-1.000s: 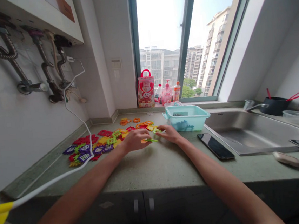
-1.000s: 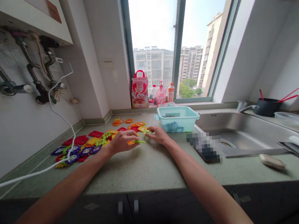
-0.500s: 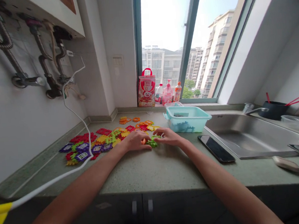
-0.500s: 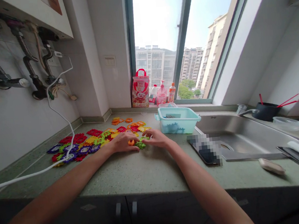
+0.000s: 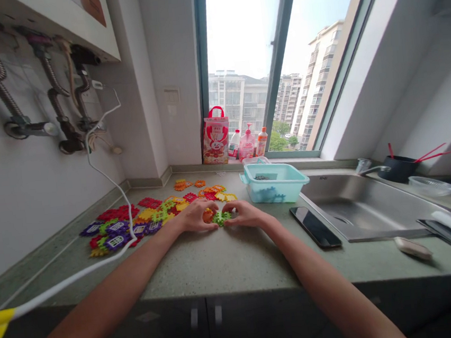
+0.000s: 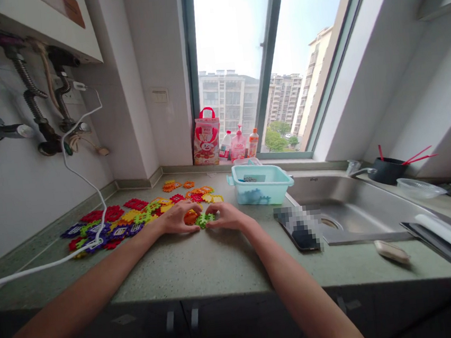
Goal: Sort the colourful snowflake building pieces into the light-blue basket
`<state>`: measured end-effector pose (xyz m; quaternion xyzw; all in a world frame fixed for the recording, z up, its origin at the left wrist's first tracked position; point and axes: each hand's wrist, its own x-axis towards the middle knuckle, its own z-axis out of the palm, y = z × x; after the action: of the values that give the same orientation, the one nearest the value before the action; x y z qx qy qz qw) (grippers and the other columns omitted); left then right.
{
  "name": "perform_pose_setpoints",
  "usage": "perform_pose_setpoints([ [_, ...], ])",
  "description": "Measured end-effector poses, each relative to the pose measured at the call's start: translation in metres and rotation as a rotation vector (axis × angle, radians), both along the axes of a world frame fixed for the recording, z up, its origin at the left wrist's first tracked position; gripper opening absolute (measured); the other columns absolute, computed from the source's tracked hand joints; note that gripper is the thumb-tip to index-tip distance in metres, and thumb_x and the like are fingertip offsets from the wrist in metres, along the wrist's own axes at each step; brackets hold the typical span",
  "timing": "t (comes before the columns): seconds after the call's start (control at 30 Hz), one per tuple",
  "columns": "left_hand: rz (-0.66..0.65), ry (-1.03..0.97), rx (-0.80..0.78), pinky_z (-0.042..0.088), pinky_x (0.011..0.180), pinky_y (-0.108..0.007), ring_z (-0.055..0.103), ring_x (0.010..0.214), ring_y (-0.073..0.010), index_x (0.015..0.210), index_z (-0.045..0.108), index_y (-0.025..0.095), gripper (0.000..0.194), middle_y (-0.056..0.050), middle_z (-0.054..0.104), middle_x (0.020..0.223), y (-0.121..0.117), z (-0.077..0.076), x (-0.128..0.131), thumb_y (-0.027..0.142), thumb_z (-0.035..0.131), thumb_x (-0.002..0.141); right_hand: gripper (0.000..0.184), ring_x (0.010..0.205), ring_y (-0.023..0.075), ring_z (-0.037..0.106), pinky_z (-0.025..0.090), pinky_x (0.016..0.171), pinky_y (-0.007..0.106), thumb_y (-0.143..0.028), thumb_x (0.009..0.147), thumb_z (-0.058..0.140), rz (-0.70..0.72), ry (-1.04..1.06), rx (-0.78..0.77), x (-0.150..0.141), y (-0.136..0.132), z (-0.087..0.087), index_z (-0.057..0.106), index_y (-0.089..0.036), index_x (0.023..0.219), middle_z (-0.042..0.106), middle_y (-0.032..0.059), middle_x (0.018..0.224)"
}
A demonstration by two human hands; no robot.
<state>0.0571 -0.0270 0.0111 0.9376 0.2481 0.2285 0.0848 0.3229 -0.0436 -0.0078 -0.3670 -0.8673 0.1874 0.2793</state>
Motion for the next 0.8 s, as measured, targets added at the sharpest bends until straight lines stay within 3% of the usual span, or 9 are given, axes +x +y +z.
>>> perform_pose_setpoints([
  [0.27, 0.019, -0.017, -0.043, 0.051, 0.094, -0.035, 0.071, 0.102, -0.0248, 0.117, 0.071, 0.024, 0.046, -0.004, 0.078, 0.107, 0.0, -0.004, -0.001, 0.046, 0.084, 0.079, 0.041, 0.093, 0.021, 0.068, 0.05, 0.086, 0.032, -0.035, 0.075, 0.088, -0.017, -0.049, -0.018, -0.003, -0.003, 0.003, 0.077, -0.023, 0.113, 0.078, 0.0034, 0.107],
  [0.47, 0.022, 0.013, -0.053, 0.052, 0.098, -0.036, 0.072, 0.106, -0.0254, 0.128, 0.07, 0.022, 0.057, -0.007, 0.079, 0.113, 0.009, -0.008, -0.009, 0.053, 0.084, 0.082, 0.037, 0.094, 0.0205, 0.068, 0.049, 0.086, 0.03, -0.026, 0.075, 0.086, -0.017, -0.041, -0.016, -0.012, -0.005, 0.004, 0.079, -0.024, 0.111, 0.077, 0.0014, 0.101],
  [0.63, -0.034, 0.037, -0.011, 0.05, 0.102, -0.037, 0.069, 0.113, -0.0255, 0.126, 0.073, 0.024, 0.051, -0.007, 0.078, 0.115, 0.009, -0.005, -0.011, 0.053, 0.081, 0.085, 0.035, 0.093, 0.0204, 0.067, 0.05, 0.088, 0.031, -0.024, 0.076, 0.084, -0.009, -0.032, -0.037, -0.014, -0.007, 0.006, 0.079, -0.025, 0.111, 0.077, 0.0011, 0.101],
  [0.8, -0.012, 0.035, 0.013, 0.051, 0.097, -0.034, 0.069, 0.111, -0.0254, 0.123, 0.074, 0.023, 0.047, -0.007, 0.078, 0.113, 0.006, -0.002, -0.009, 0.05, 0.082, 0.085, 0.034, 0.096, 0.0212, 0.068, 0.051, 0.09, 0.032, -0.028, 0.078, 0.084, 0.005, -0.014, -0.052, -0.01, -0.008, 0.005, 0.08, -0.025, 0.112, 0.078, 0.0017, 0.105],
])
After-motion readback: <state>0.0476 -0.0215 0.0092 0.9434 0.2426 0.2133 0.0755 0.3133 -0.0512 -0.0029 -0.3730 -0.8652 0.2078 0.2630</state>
